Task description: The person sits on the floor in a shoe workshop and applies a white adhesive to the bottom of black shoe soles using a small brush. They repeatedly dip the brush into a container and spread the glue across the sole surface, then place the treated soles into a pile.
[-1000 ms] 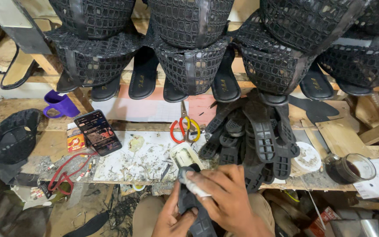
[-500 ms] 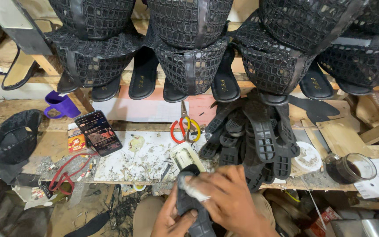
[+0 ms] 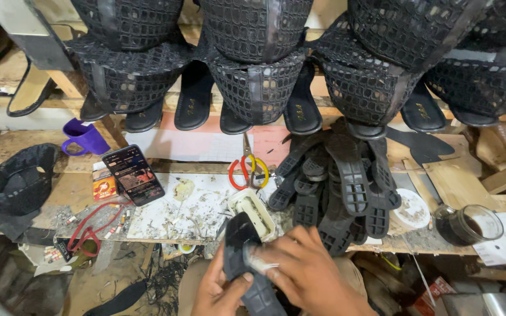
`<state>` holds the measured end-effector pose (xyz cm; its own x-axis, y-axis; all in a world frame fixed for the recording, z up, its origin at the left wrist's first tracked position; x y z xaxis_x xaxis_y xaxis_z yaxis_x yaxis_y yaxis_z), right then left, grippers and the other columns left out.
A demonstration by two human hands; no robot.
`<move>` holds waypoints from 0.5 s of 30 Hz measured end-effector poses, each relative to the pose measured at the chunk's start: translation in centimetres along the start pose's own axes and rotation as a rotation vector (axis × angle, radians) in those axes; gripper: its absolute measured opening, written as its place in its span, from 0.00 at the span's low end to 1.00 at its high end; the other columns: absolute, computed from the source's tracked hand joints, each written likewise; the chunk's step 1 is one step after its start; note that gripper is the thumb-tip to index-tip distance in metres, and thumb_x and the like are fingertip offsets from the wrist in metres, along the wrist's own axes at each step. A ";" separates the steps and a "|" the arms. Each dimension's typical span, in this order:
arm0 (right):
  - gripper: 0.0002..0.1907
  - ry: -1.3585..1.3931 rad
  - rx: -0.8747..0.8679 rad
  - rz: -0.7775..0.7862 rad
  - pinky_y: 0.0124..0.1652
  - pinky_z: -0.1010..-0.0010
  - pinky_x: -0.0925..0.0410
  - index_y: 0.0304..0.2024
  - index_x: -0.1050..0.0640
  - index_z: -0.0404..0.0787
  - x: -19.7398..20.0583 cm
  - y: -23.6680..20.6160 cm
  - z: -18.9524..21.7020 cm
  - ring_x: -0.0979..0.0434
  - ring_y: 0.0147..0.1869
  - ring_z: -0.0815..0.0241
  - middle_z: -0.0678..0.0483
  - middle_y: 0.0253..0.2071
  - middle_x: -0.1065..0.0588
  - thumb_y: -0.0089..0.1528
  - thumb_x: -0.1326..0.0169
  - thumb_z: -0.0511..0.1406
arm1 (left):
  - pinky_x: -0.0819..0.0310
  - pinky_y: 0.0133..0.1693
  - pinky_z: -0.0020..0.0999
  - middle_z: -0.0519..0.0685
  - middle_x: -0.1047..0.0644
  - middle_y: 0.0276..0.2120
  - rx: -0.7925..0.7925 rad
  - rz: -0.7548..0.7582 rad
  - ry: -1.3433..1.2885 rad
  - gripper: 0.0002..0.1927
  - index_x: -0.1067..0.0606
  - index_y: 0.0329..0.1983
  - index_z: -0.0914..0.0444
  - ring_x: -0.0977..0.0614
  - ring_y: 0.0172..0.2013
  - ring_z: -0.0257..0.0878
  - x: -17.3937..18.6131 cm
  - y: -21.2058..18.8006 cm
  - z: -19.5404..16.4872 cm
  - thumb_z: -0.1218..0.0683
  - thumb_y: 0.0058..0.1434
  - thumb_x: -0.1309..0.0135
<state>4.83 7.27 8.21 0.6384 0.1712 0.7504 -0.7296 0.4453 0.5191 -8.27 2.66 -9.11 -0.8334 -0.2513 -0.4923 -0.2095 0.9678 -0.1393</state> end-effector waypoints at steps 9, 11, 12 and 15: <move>0.20 -0.047 0.043 -0.043 0.49 0.62 0.39 0.53 0.18 0.47 -0.4 -0.5 0.4 0.28 0.48 0.51 0.58 0.45 0.23 0.57 0.38 0.34 | 0.31 0.58 0.36 0.58 0.23 0.58 -0.104 0.156 0.014 0.39 0.44 0.75 0.67 0.22 0.58 0.42 -1.5 0.1 0.1 0.72 0.59 0.51; 0.20 0.045 0.045 -0.019 0.51 0.62 0.38 0.52 0.17 0.46 -0.6 -1.3 -0.1 0.27 0.49 0.50 0.57 0.46 0.23 0.56 0.38 0.32 | 0.25 0.55 0.40 0.59 0.22 0.56 -0.075 0.076 -0.072 0.38 0.42 0.73 0.66 0.19 0.55 0.45 -0.8 0.1 -0.4 0.72 0.57 0.51; 0.19 0.134 0.009 -0.060 0.52 0.64 0.36 0.51 0.17 0.44 -0.4 -1.7 -0.8 0.27 0.50 0.51 0.56 0.47 0.23 0.56 0.39 0.31 | 0.22 0.52 0.42 0.60 0.21 0.55 -0.047 0.023 -0.130 0.37 0.41 0.72 0.65 0.18 0.53 0.46 -0.4 0.1 -0.7 0.72 0.57 0.51; 0.16 0.450 -0.268 -0.287 0.51 0.68 0.33 0.51 0.17 0.37 -1.5 -3.9 -3.8 0.24 0.50 0.55 0.53 0.46 0.23 0.60 0.41 0.28 | 0.16 0.45 0.46 0.61 0.21 0.51 -0.039 -0.102 -0.235 0.36 0.38 0.69 0.64 0.16 0.47 0.48 0.1 0.2 -2.2 0.72 0.56 0.51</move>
<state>7.64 8.63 3.46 0.8848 0.3408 0.3179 -0.4626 0.7253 0.5098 -9.49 2.82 -7.29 -0.6664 -0.3390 -0.6640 -0.3096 0.9361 -0.1672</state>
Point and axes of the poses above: each hand's wrist, its own y-axis towards the middle knuckle, its own x-axis out of the back of the hand, z = x × y, the point moved 9 cm from there along y, towards the middle knuckle
